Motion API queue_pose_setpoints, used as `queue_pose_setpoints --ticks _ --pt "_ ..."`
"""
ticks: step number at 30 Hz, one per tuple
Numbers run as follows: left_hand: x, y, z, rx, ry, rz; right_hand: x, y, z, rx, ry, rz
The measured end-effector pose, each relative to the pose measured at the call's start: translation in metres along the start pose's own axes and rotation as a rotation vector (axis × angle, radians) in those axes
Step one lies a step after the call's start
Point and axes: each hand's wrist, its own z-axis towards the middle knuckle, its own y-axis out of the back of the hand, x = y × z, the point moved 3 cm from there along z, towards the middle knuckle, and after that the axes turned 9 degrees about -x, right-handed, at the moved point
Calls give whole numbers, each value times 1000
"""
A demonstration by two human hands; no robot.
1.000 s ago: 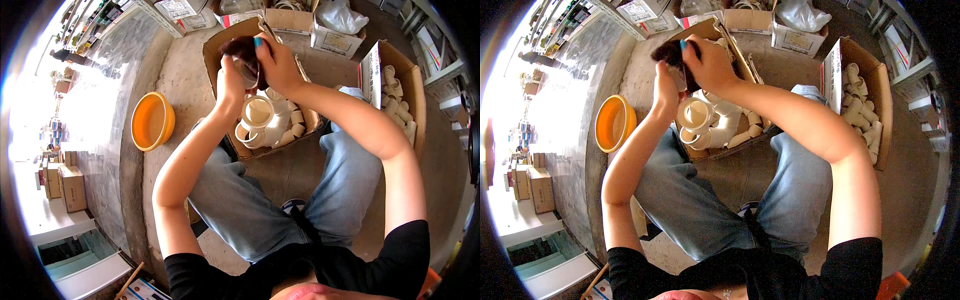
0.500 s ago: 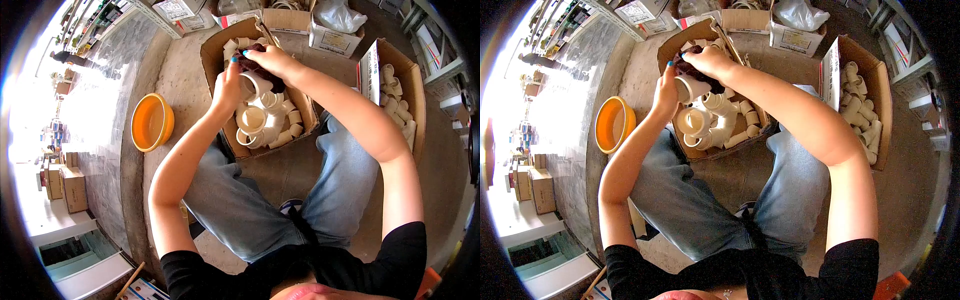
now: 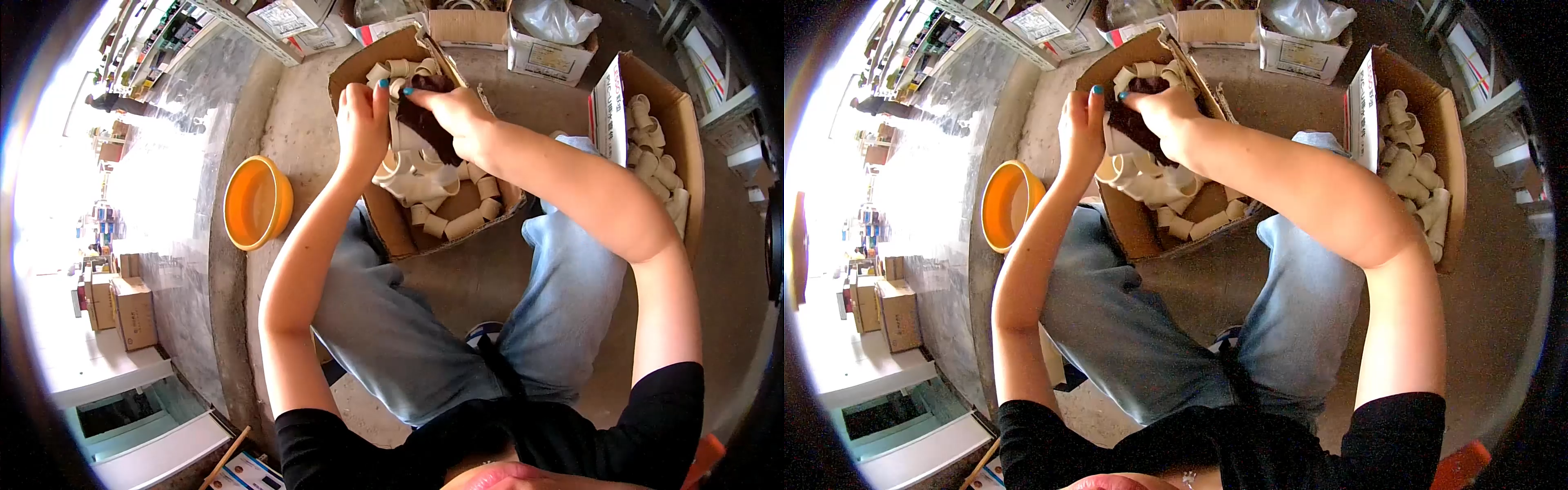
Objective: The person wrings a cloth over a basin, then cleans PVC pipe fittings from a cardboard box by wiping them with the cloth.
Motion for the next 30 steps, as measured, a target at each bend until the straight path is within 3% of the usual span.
queue_pose_setpoints --ticks 2,6,8,11,14,15,16,19,20,23,26,29,30 --pt "-3 10 6 12 1 -69 9 4 2 -49 -69 55" --pt "-15 12 -7 305 75 -397 25 13 19 -85 122 59" --pt "-10 2 -12 299 -12 -345 25 13 20 -38 250 19" --pt "6 6 -11 348 388 -571 36 10 9 255 223 -22" --pt "3 7 -7 276 495 -920 55 17 2 107 691 -261" --pt "2 10 -6 272 533 -970 58 24 10 86 628 -373" --pt "6 11 -5 270 544 -1003 65 29 10 40 712 -395" --pt "14 12 -4 250 573 -1076 90 37 -8 -69 1154 -380" --pt "11 13 -4 242 577 -1056 96 39 -26 -265 1299 -545" --pt "3 16 -7 259 539 -946 87 23 -49 -48 1691 -571" --pt "-3 15 -14 306 402 -619 58 -1 -53 179 1779 -740" --pt "-2 11 -25 284 222 -516 44 -2 -43 218 1393 -904" --pt "-7 14 -24 291 162 -508 50 -5 -39 245 1398 -786"
